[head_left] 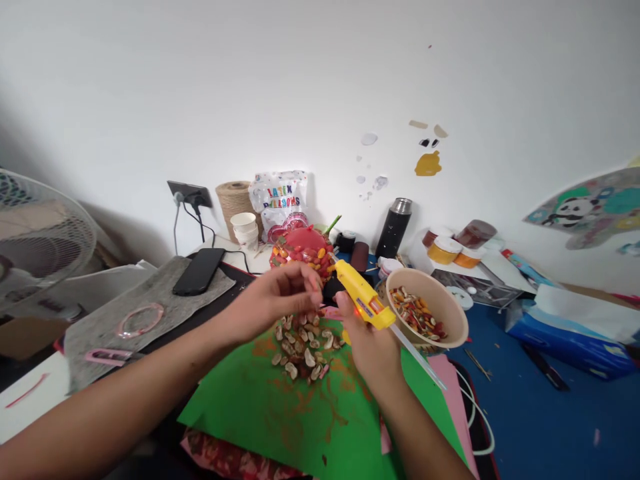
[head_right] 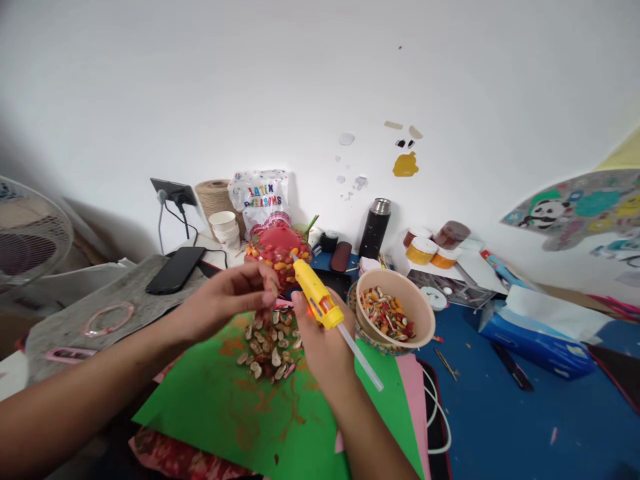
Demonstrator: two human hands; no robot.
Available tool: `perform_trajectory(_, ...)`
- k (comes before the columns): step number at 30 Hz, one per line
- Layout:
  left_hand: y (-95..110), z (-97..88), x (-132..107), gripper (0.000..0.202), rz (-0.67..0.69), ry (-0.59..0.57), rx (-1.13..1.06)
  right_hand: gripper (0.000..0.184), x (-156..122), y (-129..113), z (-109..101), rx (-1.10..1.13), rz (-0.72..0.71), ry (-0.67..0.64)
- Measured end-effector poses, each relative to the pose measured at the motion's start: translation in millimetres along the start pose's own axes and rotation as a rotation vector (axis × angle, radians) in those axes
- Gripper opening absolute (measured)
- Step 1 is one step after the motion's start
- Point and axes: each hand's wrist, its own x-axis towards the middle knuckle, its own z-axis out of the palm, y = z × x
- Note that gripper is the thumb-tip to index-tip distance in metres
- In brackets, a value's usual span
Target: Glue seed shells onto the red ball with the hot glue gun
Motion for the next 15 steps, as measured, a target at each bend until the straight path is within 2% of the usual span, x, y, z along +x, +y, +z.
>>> perform_trajectory(2, 16.0, -9.4, 4.5, 0.031, 0.202, 0.166, 0.217, 0.045, 0.8, -0.9, -1.0, 0.017, 0.042, 0.018)
perform_trajectory(5, 36.7, -23.9, 19.9, 0.026, 0.345, 0.381, 0.556, 0.049, 2.2, -5.5, -1.9, 0.028, 0.08, 0.054)
perform_trajectory(9, 51.7, -38.0, 56.6, 0.019, 0.344, 0.438, 0.845, 0.047, 3.4, -9.3, -2.7, 0.019, 0.048, 0.071)
perform_trajectory(12, 51.5, -45.8, 87.7, 0.018, 0.274, 0.427, 0.877, 0.044, 3.6, -9.2, -3.1, 0.019, -0.016, 0.056)
perform_trajectory(15, 43.6, -54.2, 113.0, 0.022, 0.207, 0.412, 0.771, 0.042, 3.5, -8.8, -3.2, 0.021, -0.053, 0.05)
